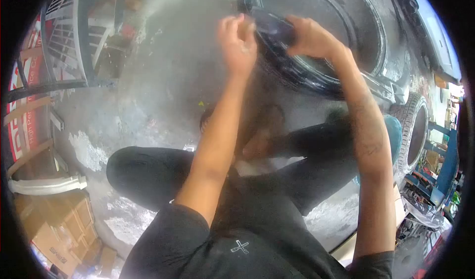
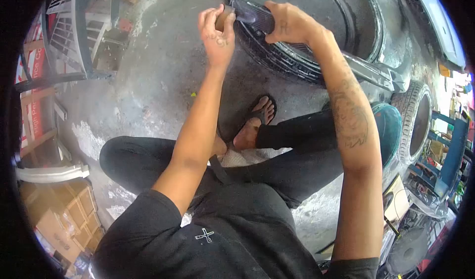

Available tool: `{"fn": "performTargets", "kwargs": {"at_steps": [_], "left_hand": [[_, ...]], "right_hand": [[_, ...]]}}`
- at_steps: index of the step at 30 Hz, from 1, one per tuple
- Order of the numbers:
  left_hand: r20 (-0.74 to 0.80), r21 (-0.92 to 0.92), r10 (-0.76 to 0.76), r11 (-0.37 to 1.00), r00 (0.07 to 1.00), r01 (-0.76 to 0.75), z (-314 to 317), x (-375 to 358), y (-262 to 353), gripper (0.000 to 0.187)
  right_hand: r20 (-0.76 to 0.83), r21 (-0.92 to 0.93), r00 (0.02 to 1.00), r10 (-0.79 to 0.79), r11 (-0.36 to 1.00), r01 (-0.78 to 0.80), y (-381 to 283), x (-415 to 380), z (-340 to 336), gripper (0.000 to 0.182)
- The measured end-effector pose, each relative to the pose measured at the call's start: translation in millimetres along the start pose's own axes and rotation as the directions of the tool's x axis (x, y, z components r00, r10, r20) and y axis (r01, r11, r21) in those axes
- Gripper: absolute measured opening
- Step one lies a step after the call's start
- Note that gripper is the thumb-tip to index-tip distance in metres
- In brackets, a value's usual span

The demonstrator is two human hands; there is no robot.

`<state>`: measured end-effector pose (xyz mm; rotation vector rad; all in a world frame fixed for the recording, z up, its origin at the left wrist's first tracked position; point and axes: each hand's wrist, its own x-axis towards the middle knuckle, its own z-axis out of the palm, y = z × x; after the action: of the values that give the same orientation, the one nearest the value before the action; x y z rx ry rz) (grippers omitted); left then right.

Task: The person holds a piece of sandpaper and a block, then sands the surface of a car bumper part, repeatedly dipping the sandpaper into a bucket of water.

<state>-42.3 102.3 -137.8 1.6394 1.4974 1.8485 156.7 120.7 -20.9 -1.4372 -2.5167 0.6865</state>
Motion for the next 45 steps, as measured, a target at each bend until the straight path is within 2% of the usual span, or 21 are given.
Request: {"fn": "performTargets", "kwargs": {"at_steps": [2,4,11,12,14,17,18,19,21,22,23,25,26,29,31,34,37,38,41,43,45], "left_hand": [[-0.01,0.044,0.008,0.999,1.0,-0.008,3,0,-5,0.028],[-0.025,0.112,0.049,0.993,0.998,-0.046,5,9,-10,0.029],[-0.017,0.062,0.029,0.998,0.999,-0.028,2,2,-17,0.031],[0.004,0.065,0.011,0.998,1.0,-0.011,-1,-4,-13,0.03],[-0.005,0.061,0.06,0.996,0.998,-0.059,-4,-6,-6,0.029],[-0.017,0.115,0.054,0.992,0.998,-0.052,6,7,-13,0.029],[-0.027,0.076,0.066,0.995,0.997,-0.064,10,17,-21,0.029],[-0.026,0.082,0.059,0.995,0.998,-0.057,8,17,-23,0.029],[-0.097,-0.031,-0.026,0.999,0.995,0.023,8,23,-19,0.031],[-0.087,0.011,-0.11,0.994,0.99,0.112,2,13,-12,0.032],[-0.094,0.014,-0.102,0.994,0.99,0.104,0,5,-4,0.032],[-0.066,0.015,0.012,1.0,0.998,-0.011,4,-19,8,0.031],[-0.108,-0.032,0.059,0.998,0.992,-0.062,13,-19,4,0.029],[-0.142,0.02,0.024,1.0,0.99,-0.021,22,-6,1,0.029],[-0.161,0.022,0.02,1.0,0.987,-0.017,19,-16,12,0.027],[-0.122,0.018,-0.005,1.0,0.992,0.007,16,-19,16,0.023],[-0.161,0.022,-0.075,0.997,0.984,0.079,22,-10,8,0.026],[-0.142,0.085,-0.088,0.991,0.986,0.101,20,-18,13,0.025],[-0.069,0.059,-0.056,0.996,0.996,0.06,11,-28,23,0.021],[-0.069,0.057,-0.063,0.996,0.996,0.067,13,-16,15,0.022],[-0.179,0.035,-0.095,0.994,0.979,0.103,21,-8,10,0.025]], "right_hand": [[-0.02,0.021,1.0,-0.021,1.0,0.022,3,1,3,0.058],[-0.033,-0.064,0.998,-0.047,0.997,0.045,11,2,10,0.062],[-0.072,-0.122,0.996,-0.049,0.992,0.04,2,-2,7,0.061],[-0.021,-0.099,1.0,-0.005,0.995,0.003,0,-1,6,0.064],[-0.023,-0.089,1.0,0.0,0.996,-0.002,0,0,5,0.064],[0.01,-0.052,1.0,0.01,0.999,-0.009,3,3,5,0.067],[0.017,-0.064,0.999,0.036,0.997,-0.035,-1,2,5,0.068],[0.015,-0.08,0.998,0.062,0.995,-0.06,-5,2,2,0.068],[0.084,-0.072,0.993,0.08,0.995,-0.074,-4,1,-1,0.067],[0.032,-0.057,0.999,0.004,0.998,-0.002,6,3,4,0.066],[-0.023,-0.042,0.997,-0.068,0.997,0.067,12,5,7,0.064],[-0.004,-0.054,0.999,-0.043,0.998,0.043,8,3,4,0.065],[0.016,-0.069,1.0,-0.015,0.997,0.017,5,2,3,0.066],[0.041,-0.053,0.999,-0.012,0.998,0.014,2,3,0,0.067],[-0.01,-0.1,0.996,-0.084,0.992,0.083,12,4,7,0.067],[-0.009,-0.068,0.995,-0.096,0.993,0.095,17,7,8,0.066],[-0.001,-0.082,1.0,-0.019,0.996,0.019,5,2,5,0.066],[0.03,-0.079,0.999,-0.042,0.996,0.044,4,3,3,0.067],[-0.037,-0.062,0.994,-0.1,0.993,0.097,8,3,8,0.066],[0.022,-0.071,0.999,-0.029,0.997,0.03,8,5,8,0.067],[0.022,-0.037,1.0,-0.019,0.999,0.02,10,3,6,0.066]]}}
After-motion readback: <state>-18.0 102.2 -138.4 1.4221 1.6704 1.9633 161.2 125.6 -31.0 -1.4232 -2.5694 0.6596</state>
